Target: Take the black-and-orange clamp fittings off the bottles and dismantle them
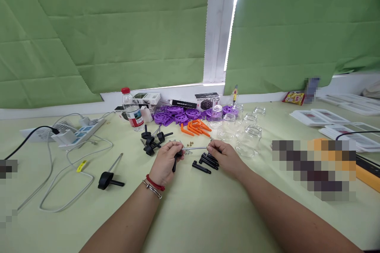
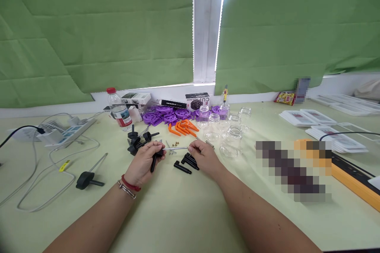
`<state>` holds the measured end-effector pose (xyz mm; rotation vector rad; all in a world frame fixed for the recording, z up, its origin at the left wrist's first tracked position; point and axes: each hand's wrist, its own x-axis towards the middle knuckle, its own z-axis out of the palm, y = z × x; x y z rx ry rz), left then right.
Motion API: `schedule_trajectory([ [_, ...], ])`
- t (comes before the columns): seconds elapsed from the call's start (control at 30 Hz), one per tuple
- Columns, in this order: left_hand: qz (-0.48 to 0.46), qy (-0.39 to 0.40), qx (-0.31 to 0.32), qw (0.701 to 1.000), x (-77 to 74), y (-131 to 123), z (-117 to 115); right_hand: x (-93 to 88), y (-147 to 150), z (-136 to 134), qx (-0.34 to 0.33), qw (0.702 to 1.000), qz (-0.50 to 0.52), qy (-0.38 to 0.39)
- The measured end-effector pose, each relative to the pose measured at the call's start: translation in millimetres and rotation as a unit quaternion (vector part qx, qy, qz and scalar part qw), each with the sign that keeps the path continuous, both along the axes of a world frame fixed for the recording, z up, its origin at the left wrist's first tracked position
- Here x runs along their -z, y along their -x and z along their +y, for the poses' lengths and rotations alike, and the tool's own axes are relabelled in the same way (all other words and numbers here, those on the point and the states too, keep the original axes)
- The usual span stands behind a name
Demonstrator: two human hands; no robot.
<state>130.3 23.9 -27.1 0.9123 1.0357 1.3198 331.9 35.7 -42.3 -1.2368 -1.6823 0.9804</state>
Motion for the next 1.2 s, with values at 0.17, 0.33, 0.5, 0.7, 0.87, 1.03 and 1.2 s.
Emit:
schedule_trajectory([
  [0.17,0.006,0.003,0.004,1.000,0.4,0.6,-0.7,-0.1,-0.2,-0.4,0.008,1.000,-0.014,0.010],
  [0.33,0.000,0.006,-0.004,1.000,-0.7,-0.3,-0.7,4.5,-0.4,1.0,0.004,1.000,0.017,-0.015],
  [0.5,0.002,0.006,0.001,1.000,-0.6,-0.7,-0.9,9.2,-0.8,2.9,-0.007,0.998,0.024,-0.051],
  [0.7,0.002,0.008,-0.003,1.000,-1.2,-1.0,-1.6,3.7,0.0,1.0,-0.005,1.000,0.011,-0.013],
  [0.87,0.003,0.007,0.006,1.000,-2.2,-1.4,-2.3,1.9,0.5,0.1,0.001,1.000,-0.009,-0.016],
  [1.03,0.004,0.007,0.009,1.000,-1.9,-1.4,-2.2,3.7,0.4,1.2,-0.002,1.000,-0.013,-0.008],
  [1.2,0.003,0.006,0.008,1.000,-0.1,0.1,-1.6,6.3,-0.3,1.4,-0.007,1.000,-0.002,-0.001],
])
